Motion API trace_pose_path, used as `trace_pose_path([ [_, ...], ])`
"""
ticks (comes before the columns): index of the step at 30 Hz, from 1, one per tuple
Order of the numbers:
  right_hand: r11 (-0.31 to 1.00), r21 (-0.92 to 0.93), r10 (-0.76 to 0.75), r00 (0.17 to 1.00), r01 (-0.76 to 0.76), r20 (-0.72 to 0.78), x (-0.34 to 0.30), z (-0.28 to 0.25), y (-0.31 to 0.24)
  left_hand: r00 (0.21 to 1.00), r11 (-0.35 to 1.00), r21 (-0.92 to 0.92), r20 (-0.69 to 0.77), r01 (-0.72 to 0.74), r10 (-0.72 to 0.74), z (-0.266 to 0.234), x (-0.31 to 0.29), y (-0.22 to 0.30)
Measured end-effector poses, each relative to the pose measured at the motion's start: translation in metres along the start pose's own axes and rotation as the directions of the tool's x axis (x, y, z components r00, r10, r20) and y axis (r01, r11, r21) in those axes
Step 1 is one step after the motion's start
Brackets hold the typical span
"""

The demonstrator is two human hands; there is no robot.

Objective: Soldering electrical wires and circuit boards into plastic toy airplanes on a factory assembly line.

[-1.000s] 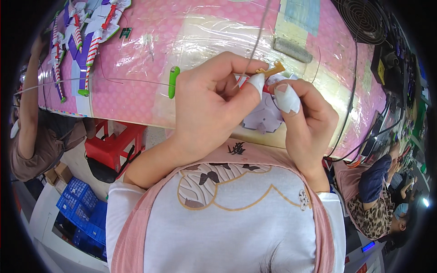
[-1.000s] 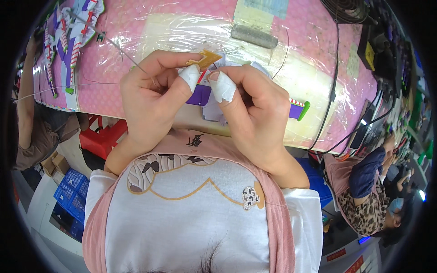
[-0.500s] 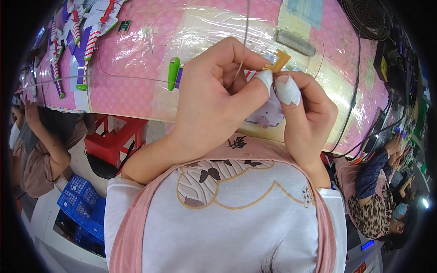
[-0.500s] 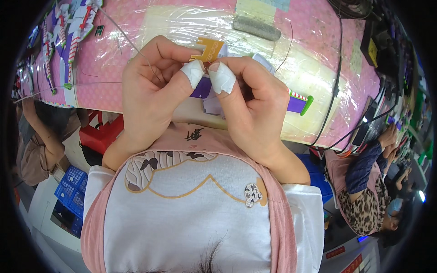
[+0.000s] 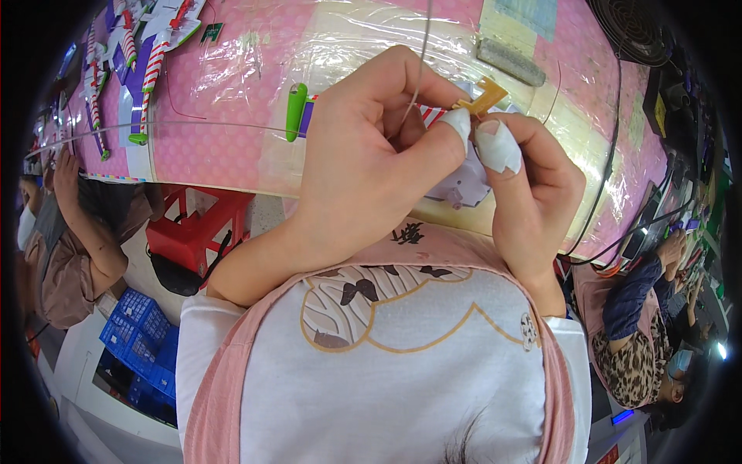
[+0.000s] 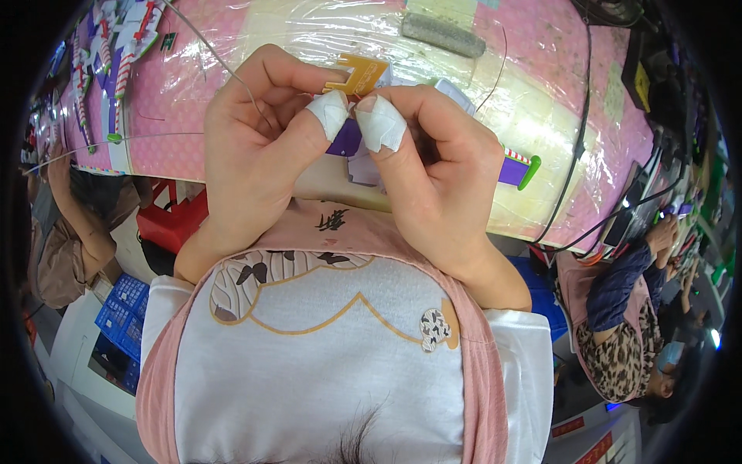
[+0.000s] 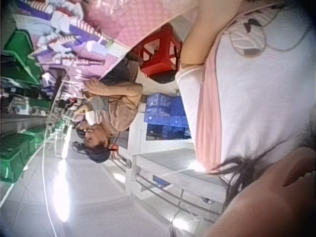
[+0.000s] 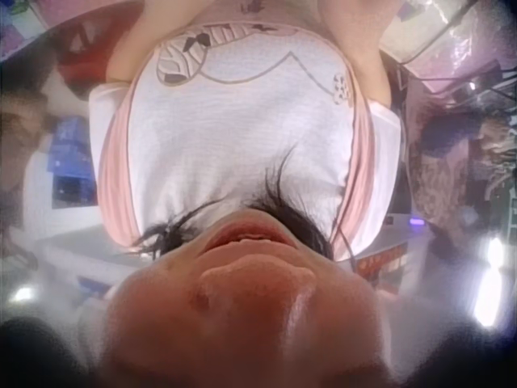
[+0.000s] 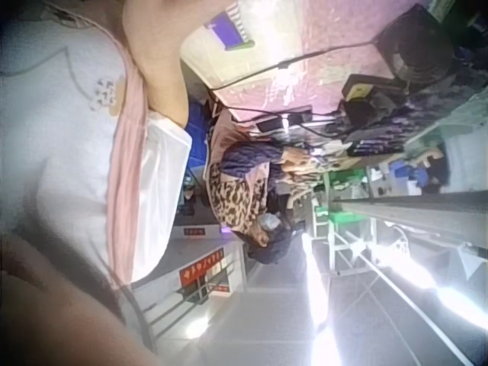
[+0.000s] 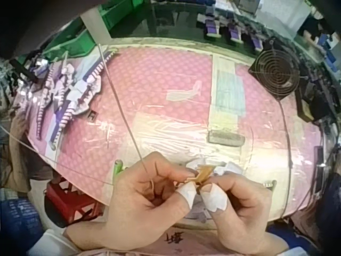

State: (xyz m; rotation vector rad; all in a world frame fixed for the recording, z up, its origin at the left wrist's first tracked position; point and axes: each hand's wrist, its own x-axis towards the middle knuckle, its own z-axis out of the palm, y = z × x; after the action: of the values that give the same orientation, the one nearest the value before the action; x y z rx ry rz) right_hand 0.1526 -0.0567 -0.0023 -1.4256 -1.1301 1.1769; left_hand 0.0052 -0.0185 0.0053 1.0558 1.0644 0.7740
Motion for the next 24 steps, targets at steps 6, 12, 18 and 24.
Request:
trace_pose_path([
  [6,0.996,0.086,0.033,0.998,-0.028,-0.054,-0.0001,0.0052,-0.0008,1.000,1.000,0.021,0.011,0.004,-0.004,-0.0023,0.0000,0.0017],
  [12,0.998,0.061,0.033,0.998,-0.030,-0.044,-0.0023,0.0038,-0.0022,1.000,1.000,-0.016,-0.005,0.012,-0.012,-0.0005,-0.0027,0.0014],
  [18,0.992,0.108,0.074,0.996,-0.068,-0.049,-0.0023,0.0052,-0.0049,1.000,1.000,-0.006,0.010,-0.013,0.013,-0.0006,-0.0033,0.0000],
  [24,0.995,0.099,0.022,0.999,-0.017,-0.044,0.0001,0.0036,0.0000,0.995,0.964,0.251,0.051,-0.092,0.082,-0.0042,-0.0011,0.0034],
])
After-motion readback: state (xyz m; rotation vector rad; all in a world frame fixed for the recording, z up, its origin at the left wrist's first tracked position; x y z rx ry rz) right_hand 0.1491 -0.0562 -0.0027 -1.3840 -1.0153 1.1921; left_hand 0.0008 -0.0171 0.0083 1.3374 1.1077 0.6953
